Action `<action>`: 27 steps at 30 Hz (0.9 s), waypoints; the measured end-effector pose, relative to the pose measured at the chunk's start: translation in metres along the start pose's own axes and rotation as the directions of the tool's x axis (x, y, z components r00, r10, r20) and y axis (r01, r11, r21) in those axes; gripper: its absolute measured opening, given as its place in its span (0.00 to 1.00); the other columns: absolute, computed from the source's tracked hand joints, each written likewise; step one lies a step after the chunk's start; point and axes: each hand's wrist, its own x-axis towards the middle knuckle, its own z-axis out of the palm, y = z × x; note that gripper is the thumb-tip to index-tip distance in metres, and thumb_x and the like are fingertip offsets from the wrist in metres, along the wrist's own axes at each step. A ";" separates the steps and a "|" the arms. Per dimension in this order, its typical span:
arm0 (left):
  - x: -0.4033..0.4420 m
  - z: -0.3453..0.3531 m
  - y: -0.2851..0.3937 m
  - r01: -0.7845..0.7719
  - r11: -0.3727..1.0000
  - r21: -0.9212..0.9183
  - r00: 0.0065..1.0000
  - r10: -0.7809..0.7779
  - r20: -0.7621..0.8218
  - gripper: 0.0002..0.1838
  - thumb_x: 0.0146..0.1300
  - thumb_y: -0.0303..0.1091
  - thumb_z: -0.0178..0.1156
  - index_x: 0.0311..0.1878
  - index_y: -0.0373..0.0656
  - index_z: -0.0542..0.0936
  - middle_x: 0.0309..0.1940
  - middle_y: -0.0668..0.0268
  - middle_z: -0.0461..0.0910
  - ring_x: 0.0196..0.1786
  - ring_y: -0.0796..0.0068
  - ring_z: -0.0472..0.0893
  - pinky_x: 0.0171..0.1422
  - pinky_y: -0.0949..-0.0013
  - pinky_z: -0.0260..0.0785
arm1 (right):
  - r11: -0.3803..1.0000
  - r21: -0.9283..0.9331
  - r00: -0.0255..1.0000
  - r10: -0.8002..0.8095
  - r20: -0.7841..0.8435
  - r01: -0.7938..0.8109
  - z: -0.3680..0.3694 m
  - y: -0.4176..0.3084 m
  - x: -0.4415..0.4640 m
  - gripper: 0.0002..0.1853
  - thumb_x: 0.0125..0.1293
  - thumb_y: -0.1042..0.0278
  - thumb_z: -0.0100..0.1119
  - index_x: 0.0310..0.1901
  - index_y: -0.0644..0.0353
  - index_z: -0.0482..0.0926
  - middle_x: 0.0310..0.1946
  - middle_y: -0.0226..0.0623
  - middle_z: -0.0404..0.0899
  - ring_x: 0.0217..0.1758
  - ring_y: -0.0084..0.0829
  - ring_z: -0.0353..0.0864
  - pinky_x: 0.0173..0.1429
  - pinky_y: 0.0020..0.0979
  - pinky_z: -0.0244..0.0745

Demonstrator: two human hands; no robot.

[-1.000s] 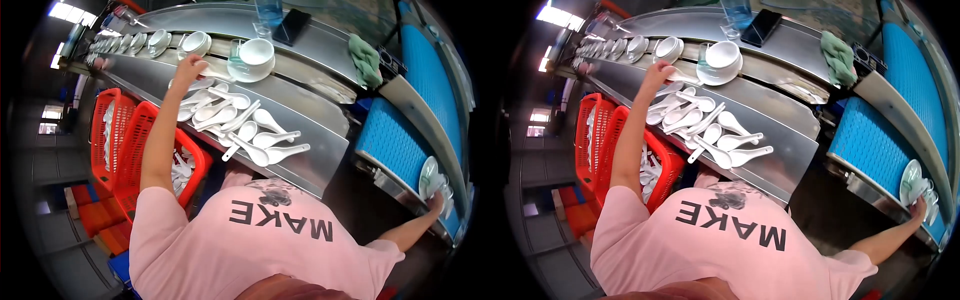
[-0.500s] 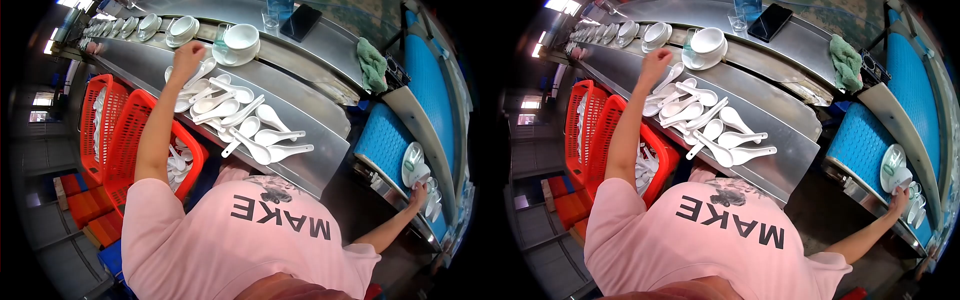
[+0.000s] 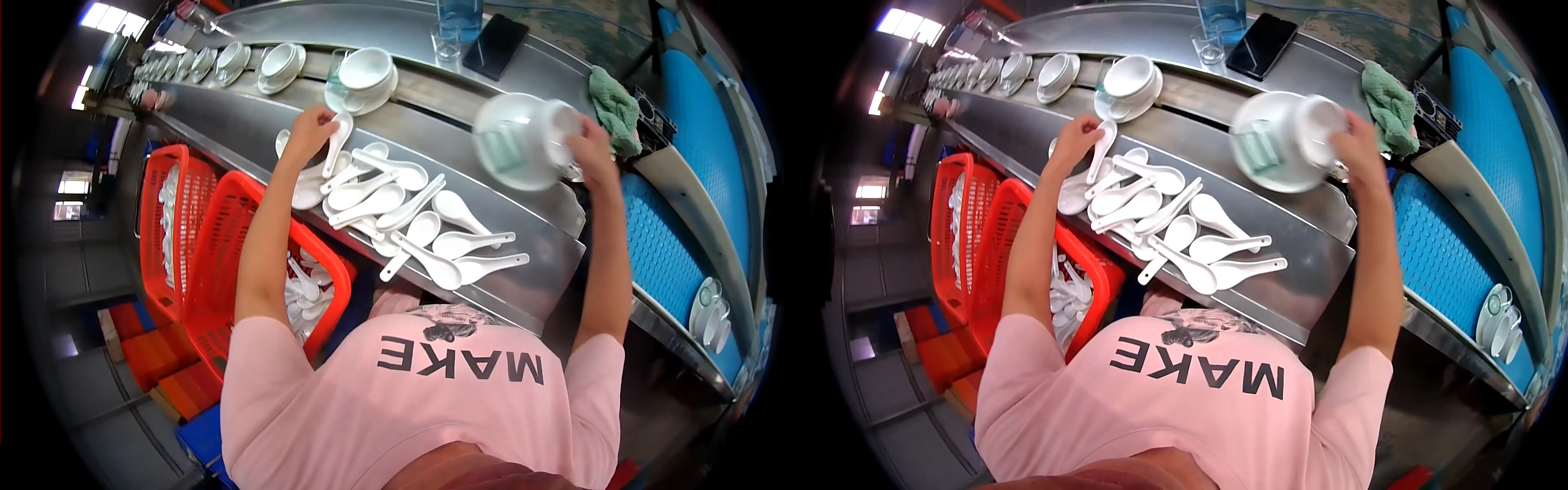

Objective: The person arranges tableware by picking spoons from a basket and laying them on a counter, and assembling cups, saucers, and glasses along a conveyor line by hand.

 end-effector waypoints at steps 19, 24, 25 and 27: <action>-0.010 -0.023 0.019 0.247 0.935 -0.255 0.965 -0.260 -0.019 0.12 0.52 0.35 0.58 0.38 0.39 0.76 0.27 0.66 0.77 0.24 0.79 0.75 0.26 0.78 0.63 | 0.585 -0.785 0.978 -0.098 0.181 0.204 0.130 -0.044 0.066 0.09 0.54 0.69 0.51 0.30 0.66 0.76 0.30 0.50 0.78 0.36 0.49 0.78 0.40 0.45 0.71; -0.014 -0.022 0.003 0.036 0.999 -0.038 0.999 -0.036 0.008 0.13 0.53 0.35 0.58 0.36 0.35 0.78 0.27 0.67 0.77 0.31 0.78 0.73 0.38 0.74 0.65 | 0.787 -0.570 0.968 -0.243 0.069 0.238 0.047 -0.049 0.007 0.16 0.59 0.58 0.52 0.36 0.65 0.78 0.17 0.40 0.74 0.23 0.30 0.75 0.32 0.29 0.71; -0.012 -0.022 0.004 0.021 0.999 -0.046 1.000 -0.020 0.024 0.11 0.53 0.35 0.58 0.36 0.37 0.78 0.26 0.68 0.76 0.31 0.79 0.72 0.37 0.75 0.65 | 0.839 -0.500 0.962 -0.271 -0.042 0.215 0.007 -0.046 -0.012 0.16 0.59 0.59 0.53 0.40 0.64 0.77 0.20 0.40 0.76 0.24 0.26 0.76 0.33 0.27 0.71; -0.008 -0.023 -0.004 0.145 0.972 -0.185 0.989 -0.140 0.036 0.09 0.54 0.36 0.59 0.34 0.42 0.77 0.24 0.73 0.74 0.27 0.85 0.70 0.28 0.80 0.61 | 0.815 -0.558 0.799 -0.435 -0.416 0.152 -0.093 -0.022 -0.056 0.14 0.56 0.58 0.56 0.38 0.58 0.79 0.27 0.39 0.79 0.28 0.29 0.78 0.36 0.31 0.72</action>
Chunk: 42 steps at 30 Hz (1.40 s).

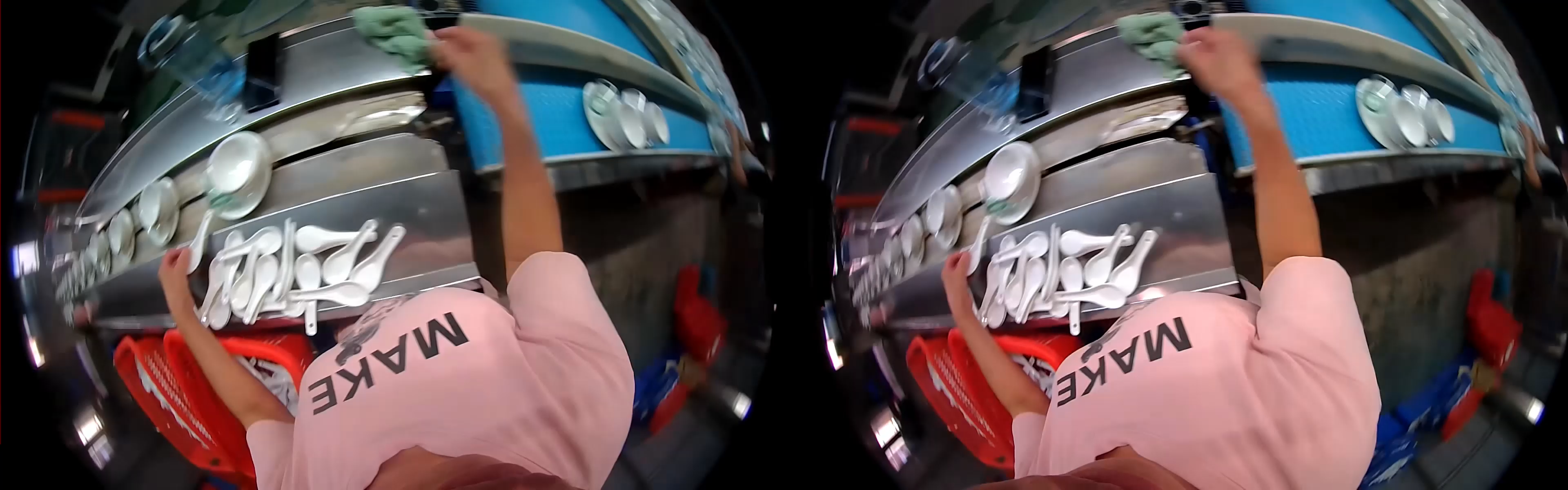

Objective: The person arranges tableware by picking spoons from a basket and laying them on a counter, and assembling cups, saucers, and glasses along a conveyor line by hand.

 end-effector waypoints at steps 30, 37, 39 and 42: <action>-0.011 -0.058 -0.046 -0.533 0.656 0.534 0.839 0.489 0.239 0.23 0.40 0.19 0.51 0.45 0.42 0.76 0.47 0.54 0.72 0.53 0.53 0.69 0.61 0.62 0.58 | 0.662 0.535 0.789 0.141 0.598 -0.524 0.126 -0.037 0.000 0.26 0.43 0.76 0.58 0.50 0.66 0.71 0.40 0.36 0.76 0.40 0.28 0.75 0.47 0.28 0.71; -0.019 -0.059 -0.031 -0.386 0.696 0.605 0.909 0.399 0.121 0.16 0.42 0.23 0.56 0.39 0.40 0.76 0.40 0.56 0.73 0.45 0.55 0.73 0.51 0.63 0.65 | 0.630 0.533 0.765 0.158 0.625 -0.565 0.244 -0.074 -0.006 0.24 0.39 0.79 0.54 0.45 0.68 0.74 0.35 0.41 0.78 0.37 0.31 0.77 0.40 0.29 0.72; -0.015 -0.070 -0.037 -0.327 0.677 0.660 0.928 0.363 0.087 0.13 0.43 0.25 0.57 0.37 0.39 0.76 0.38 0.56 0.74 0.42 0.56 0.74 0.49 0.63 0.66 | 0.683 0.470 0.722 0.122 0.681 -0.559 0.239 -0.089 -0.009 0.21 0.47 0.77 0.54 0.48 0.64 0.74 0.35 0.39 0.77 0.36 0.31 0.76 0.39 0.29 0.72; -0.004 -0.090 -0.053 -0.179 0.805 0.565 0.979 0.201 0.024 0.10 0.47 0.30 0.59 0.34 0.38 0.77 0.25 0.58 0.77 0.28 0.67 0.76 0.36 0.68 0.67 | 0.869 0.369 0.769 0.021 0.639 -0.330 0.205 -0.080 -0.010 0.19 0.57 0.64 0.54 0.50 0.63 0.73 0.31 0.36 0.76 0.30 0.26 0.72 0.36 0.25 0.68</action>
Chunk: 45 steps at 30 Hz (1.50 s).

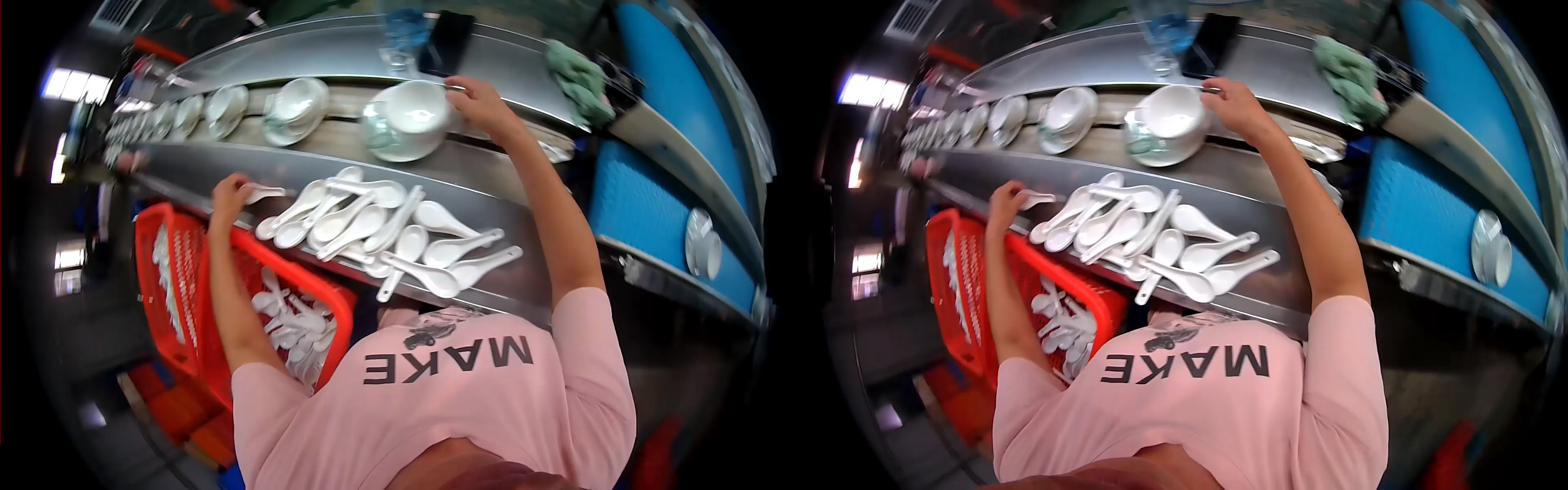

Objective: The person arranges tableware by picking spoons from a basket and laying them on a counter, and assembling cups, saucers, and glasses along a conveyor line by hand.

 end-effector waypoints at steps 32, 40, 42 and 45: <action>0.001 0.044 0.147 0.192 0.711 -0.676 0.981 -0.125 0.148 0.11 0.51 0.28 0.58 0.38 0.34 0.76 0.28 0.64 0.77 0.35 0.78 0.78 0.39 0.76 0.71 | 0.853 0.518 0.931 0.234 -0.280 -0.059 -0.144 0.025 -0.113 0.24 0.51 0.75 0.59 0.52 0.67 0.68 0.44 0.39 0.75 0.42 0.30 0.77 0.45 0.30 0.75; -0.036 0.034 0.115 0.031 0.976 -0.216 0.983 0.010 0.183 0.11 0.47 0.31 0.60 0.33 0.34 0.77 0.23 0.62 0.78 0.26 0.75 0.76 0.33 0.71 0.69 | 0.888 0.440 0.962 0.222 -0.161 -0.132 -0.009 0.010 -0.006 0.25 0.42 0.81 0.54 0.48 0.71 0.69 0.38 0.42 0.76 0.39 0.34 0.77 0.43 0.30 0.74; -0.035 0.041 0.111 0.006 0.969 -0.246 0.988 0.033 0.151 0.11 0.47 0.31 0.61 0.33 0.35 0.77 0.22 0.61 0.78 0.24 0.74 0.76 0.32 0.71 0.68 | 0.866 0.484 0.963 0.225 -0.146 -0.129 0.014 0.016 0.005 0.25 0.42 0.81 0.53 0.48 0.70 0.70 0.38 0.42 0.76 0.38 0.33 0.77 0.43 0.31 0.74; -0.031 0.042 0.110 0.054 0.945 -0.322 0.994 -0.019 0.110 0.10 0.46 0.30 0.60 0.32 0.35 0.77 0.21 0.60 0.77 0.24 0.73 0.75 0.32 0.72 0.68 | 0.944 0.318 0.975 0.144 -0.171 -0.084 0.037 0.017 0.015 0.23 0.42 0.81 0.53 0.45 0.69 0.73 0.37 0.41 0.77 0.36 0.31 0.77 0.41 0.30 0.73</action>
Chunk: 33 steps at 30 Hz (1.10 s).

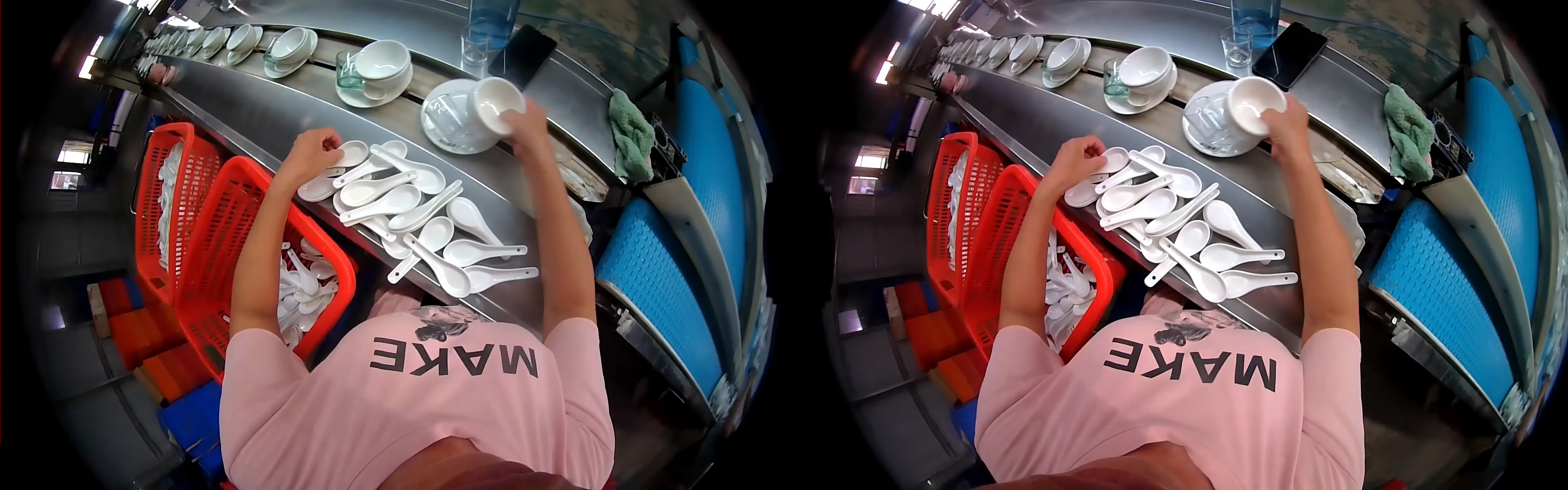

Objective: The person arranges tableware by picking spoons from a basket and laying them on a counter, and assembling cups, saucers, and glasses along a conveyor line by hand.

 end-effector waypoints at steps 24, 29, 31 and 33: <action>0.035 0.034 0.090 -0.086 0.945 0.316 0.978 0.141 -0.153 0.08 0.43 0.33 0.58 0.22 0.39 0.70 0.18 0.60 0.73 0.23 0.65 0.73 0.29 0.65 0.64 | 0.819 -0.250 0.855 0.505 -0.116 -0.517 -0.224 0.044 -0.305 0.11 0.61 0.70 0.48 0.43 0.65 0.75 0.29 0.37 0.78 0.27 0.24 0.76 0.30 0.24 0.74; 0.053 0.051 0.090 0.060 0.943 0.328 0.994 -0.026 -0.109 0.10 0.44 0.35 0.57 0.29 0.38 0.76 0.28 0.55 0.77 0.34 0.56 0.77 0.39 0.60 0.68 | 0.748 -0.391 0.843 0.450 -0.296 -0.536 -0.213 0.147 -0.304 0.11 0.61 0.70 0.48 0.43 0.66 0.75 0.28 0.35 0.78 0.26 0.22 0.75 0.31 0.23 0.72; 0.057 0.048 0.078 -0.046 0.993 0.105 0.988 0.061 -0.140 0.12 0.47 0.36 0.59 0.32 0.38 0.76 0.30 0.56 0.78 0.35 0.59 0.78 0.41 0.63 0.69 | 0.756 -0.427 0.865 0.390 -0.315 -0.496 -0.204 0.160 -0.304 0.11 0.61 0.71 0.48 0.43 0.66 0.75 0.28 0.35 0.77 0.27 0.22 0.74 0.31 0.23 0.72; 0.060 0.040 0.059 -0.135 0.988 -0.071 0.972 0.118 -0.204 0.17 0.49 0.38 0.63 0.40 0.38 0.77 0.35 0.57 0.79 0.40 0.65 0.79 0.46 0.68 0.69 | 0.761 -0.458 0.883 0.337 -0.325 -0.459 -0.199 0.170 -0.302 0.11 0.61 0.71 0.48 0.43 0.66 0.74 0.28 0.35 0.77 0.27 0.21 0.74 0.31 0.23 0.71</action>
